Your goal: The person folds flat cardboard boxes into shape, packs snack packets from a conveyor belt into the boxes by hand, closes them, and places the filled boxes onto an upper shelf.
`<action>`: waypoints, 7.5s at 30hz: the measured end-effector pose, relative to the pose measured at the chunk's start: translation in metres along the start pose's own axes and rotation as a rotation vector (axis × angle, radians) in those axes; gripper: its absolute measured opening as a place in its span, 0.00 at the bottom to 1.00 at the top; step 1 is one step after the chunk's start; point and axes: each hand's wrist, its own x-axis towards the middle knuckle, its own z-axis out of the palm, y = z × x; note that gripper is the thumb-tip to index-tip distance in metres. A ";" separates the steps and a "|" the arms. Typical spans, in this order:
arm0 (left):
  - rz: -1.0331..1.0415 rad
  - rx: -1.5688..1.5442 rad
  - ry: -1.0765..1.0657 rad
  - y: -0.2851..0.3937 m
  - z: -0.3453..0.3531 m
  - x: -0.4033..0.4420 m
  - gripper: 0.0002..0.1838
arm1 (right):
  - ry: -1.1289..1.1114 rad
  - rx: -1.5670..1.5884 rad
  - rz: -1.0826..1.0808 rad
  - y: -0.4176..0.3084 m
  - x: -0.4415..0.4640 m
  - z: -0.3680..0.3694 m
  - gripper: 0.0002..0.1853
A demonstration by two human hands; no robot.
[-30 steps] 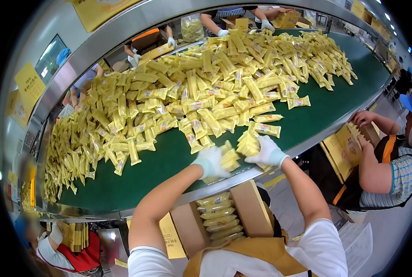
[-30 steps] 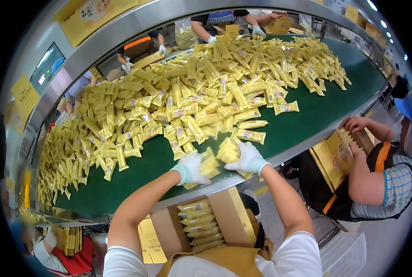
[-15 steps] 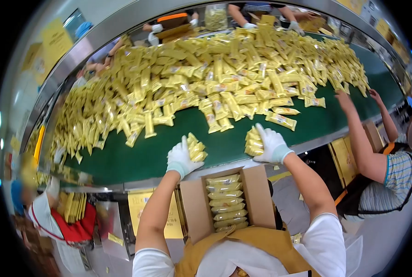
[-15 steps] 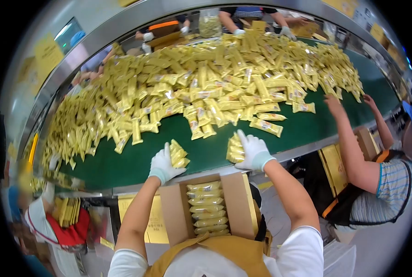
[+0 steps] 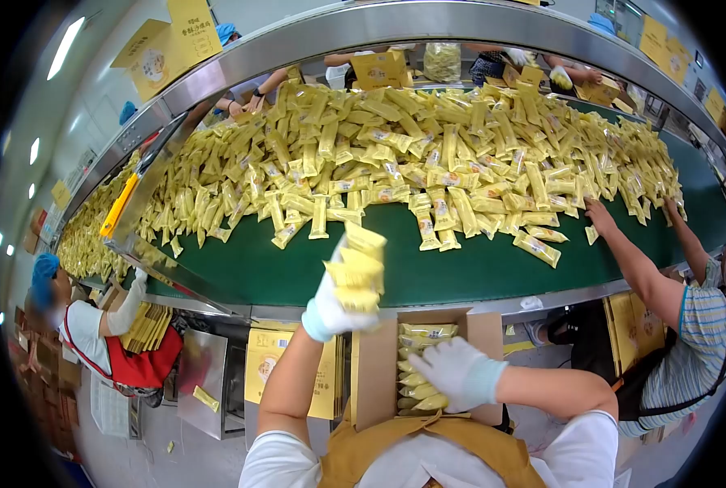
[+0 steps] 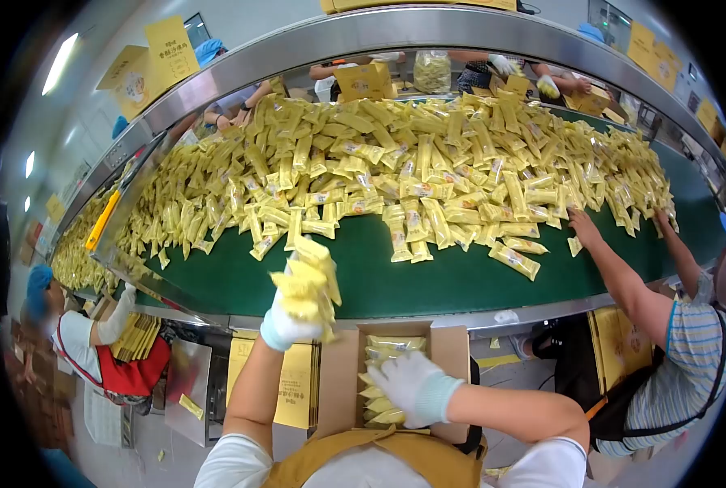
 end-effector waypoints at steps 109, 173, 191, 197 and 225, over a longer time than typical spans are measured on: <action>-0.581 1.259 -0.111 -0.156 -0.013 0.114 0.35 | 0.184 0.170 0.539 0.220 0.068 0.024 0.16; -0.381 1.167 -0.221 -0.105 -0.067 -0.019 0.42 | 0.829 0.867 0.664 0.160 0.065 0.073 0.49; -0.104 0.486 -0.212 0.079 -0.011 -0.054 0.53 | 0.003 0.012 -0.061 -0.068 0.081 0.041 0.30; -0.001 0.911 -0.439 0.028 0.026 -0.084 0.44 | 0.194 0.051 -0.014 -0.073 0.078 0.083 0.23; 0.138 0.533 0.071 0.041 0.010 -0.139 0.34 | 0.563 0.326 0.428 0.022 0.055 0.045 0.12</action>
